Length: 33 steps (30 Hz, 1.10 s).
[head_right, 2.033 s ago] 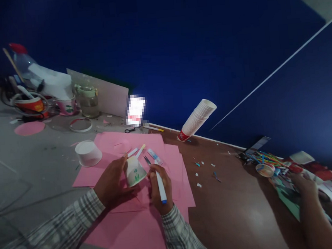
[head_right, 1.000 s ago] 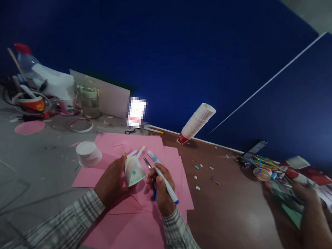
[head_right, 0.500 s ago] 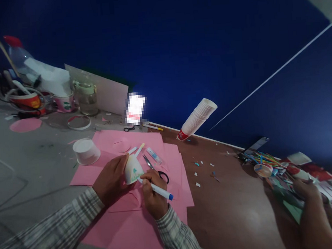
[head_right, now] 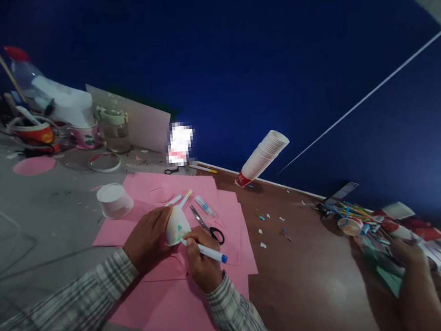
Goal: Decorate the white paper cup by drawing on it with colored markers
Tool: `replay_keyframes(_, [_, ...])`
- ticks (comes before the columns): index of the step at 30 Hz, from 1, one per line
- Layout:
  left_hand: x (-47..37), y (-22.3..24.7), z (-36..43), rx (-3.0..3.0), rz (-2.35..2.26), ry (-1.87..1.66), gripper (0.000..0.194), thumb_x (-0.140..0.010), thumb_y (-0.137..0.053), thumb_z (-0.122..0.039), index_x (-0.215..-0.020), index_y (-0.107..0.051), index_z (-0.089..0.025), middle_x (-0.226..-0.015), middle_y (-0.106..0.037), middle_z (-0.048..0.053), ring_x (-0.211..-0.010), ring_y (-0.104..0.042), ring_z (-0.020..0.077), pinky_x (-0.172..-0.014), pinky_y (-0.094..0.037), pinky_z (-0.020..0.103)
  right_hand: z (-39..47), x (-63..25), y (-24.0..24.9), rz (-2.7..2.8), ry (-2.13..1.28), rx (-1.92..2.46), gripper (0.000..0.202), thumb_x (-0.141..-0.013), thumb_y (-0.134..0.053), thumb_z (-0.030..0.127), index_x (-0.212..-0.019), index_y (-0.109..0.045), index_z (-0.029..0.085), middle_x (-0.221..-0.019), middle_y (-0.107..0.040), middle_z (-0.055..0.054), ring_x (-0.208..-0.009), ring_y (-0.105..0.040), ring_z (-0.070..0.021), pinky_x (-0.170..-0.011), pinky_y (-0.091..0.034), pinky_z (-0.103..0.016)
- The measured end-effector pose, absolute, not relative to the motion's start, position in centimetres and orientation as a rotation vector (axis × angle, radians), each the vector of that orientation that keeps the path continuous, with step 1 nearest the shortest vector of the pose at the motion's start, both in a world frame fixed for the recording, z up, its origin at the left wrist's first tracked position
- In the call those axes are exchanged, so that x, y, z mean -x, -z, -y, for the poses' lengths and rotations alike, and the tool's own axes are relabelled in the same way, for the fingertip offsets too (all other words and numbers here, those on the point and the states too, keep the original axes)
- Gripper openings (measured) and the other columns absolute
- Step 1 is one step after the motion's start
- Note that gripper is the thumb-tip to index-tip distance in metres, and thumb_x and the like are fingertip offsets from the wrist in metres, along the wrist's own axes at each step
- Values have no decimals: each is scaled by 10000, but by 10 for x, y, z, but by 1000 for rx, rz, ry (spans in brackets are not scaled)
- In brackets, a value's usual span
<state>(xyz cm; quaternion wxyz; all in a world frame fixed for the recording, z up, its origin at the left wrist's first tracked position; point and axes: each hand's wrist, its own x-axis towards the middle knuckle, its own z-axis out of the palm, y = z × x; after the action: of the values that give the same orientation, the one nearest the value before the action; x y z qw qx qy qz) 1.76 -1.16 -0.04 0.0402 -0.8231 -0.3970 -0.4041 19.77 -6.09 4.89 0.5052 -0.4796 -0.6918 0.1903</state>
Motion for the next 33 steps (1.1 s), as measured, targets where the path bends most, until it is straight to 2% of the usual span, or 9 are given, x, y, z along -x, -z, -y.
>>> replay_keyframes(4, [-17,-1,12,2524,1204,1224,773,-886,-676,-353,-1526,-355,-60,-1225,-697,233,-1094,-696,370,-911,-610,481,61,-199,-49,1639,-476,1199,277,-974,-511,246,-814,-734,214,-736,-751,-38,-664,-713,-195,-624,-554,-295])
replay_keyframes(10, [-15,1,11,2554,1188,1198,781,-920,-655,-386,-1565,-332,-87,-1237,-697,222,-1119,-696,367,-944,-598,481,62,-197,-52,1683,-447,1197,283,-969,-510,237,-772,-711,217,-702,-732,-35,-645,-692,-190,-611,-536,-295])
replay_keyframes(15, [-15,2,11,2538,1162,1182,773,-948,-631,-432,-1557,-330,-64,-1227,-699,243,-1106,-703,379,-932,-605,495,61,-198,-54,1646,-474,1220,270,-959,-510,241,-791,-720,215,-719,-759,-40,-645,-713,-190,-600,-547,-287])
replay_keyframes(28, [-22,6,13,2488,1220,1225,708,-955,-577,-391,-1548,-351,-76,-1230,-699,238,-1136,-688,378,-965,-586,502,62,-200,-48,1590,-553,1287,288,-992,-510,291,-810,-718,212,-725,-743,-42,-666,-706,-206,-608,-544,-300])
replay_keyframes(33, [-19,5,13,2545,1175,1188,736,-944,-602,-384,-1559,-344,-72,-1250,-691,242,-1137,-686,374,-952,-595,499,63,-199,-51,1679,-500,1245,272,-965,-517,253,-777,-710,216,-712,-734,-39,-644,-686,-195,-616,-537,-299])
